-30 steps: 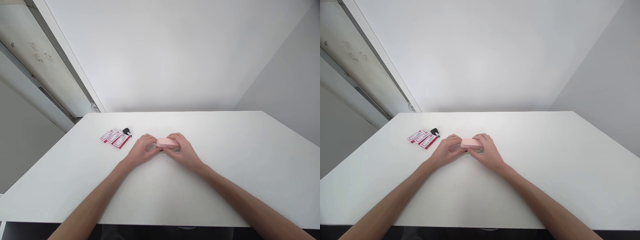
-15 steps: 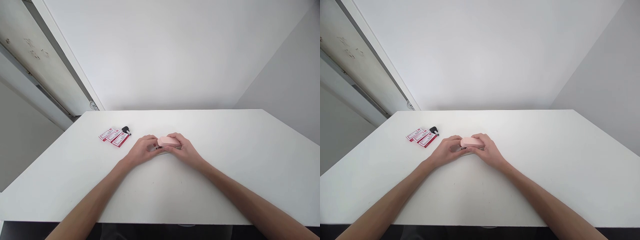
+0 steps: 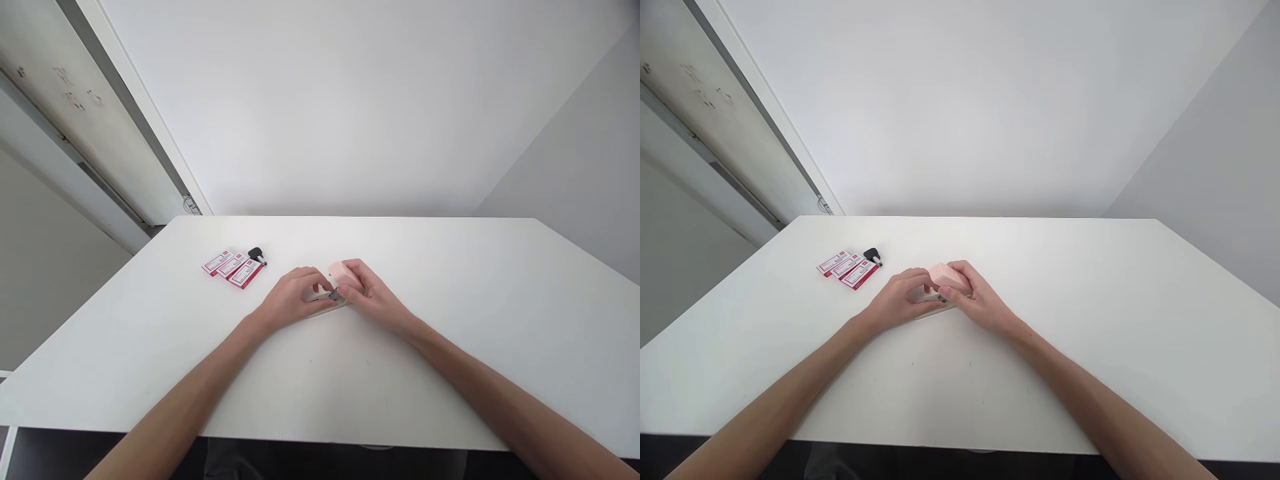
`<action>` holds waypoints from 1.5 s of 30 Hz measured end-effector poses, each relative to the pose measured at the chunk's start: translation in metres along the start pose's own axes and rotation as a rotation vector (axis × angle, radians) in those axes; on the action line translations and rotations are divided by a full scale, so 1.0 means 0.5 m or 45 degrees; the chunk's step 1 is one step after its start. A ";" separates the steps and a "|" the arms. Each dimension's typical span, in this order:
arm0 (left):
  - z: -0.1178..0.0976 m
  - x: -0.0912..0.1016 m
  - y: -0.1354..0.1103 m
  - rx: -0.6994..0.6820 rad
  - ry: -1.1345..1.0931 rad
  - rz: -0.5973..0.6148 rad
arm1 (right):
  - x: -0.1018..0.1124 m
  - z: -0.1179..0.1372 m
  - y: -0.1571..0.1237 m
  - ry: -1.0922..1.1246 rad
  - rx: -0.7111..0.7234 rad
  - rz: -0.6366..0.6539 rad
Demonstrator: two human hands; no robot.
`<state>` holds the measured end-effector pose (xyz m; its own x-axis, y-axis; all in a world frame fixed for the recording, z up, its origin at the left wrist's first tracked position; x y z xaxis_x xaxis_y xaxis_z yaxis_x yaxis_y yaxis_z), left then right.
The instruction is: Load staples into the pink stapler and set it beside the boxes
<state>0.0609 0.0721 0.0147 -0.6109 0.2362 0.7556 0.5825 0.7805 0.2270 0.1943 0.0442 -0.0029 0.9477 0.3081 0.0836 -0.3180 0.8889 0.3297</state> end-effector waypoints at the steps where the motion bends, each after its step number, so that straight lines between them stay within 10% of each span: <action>1: 0.001 0.000 0.000 0.010 0.007 -0.003 | -0.001 0.001 0.000 0.015 0.007 0.007; 15: -0.026 -0.010 -0.008 -0.206 0.113 0.033 | -0.003 0.000 0.000 0.034 -0.009 0.032; 45: -0.035 -0.012 -0.009 -0.011 -0.148 0.187 | -0.017 0.010 -0.003 0.088 -0.012 0.114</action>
<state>0.0716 0.0570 0.0199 -0.5767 0.4128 0.7049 0.6743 0.7277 0.1255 0.1867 0.0384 0.0003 0.9114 0.4088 0.0472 -0.4019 0.8597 0.3153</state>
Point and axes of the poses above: each hand's wrist, its own y-axis towards the middle knuckle, its own x-axis out of the back of the hand, z = x × y, the point moved 9 cm from there along y, towards the middle knuckle, and after that the axes turned 10 degrees about x, right-handed, at the moved point
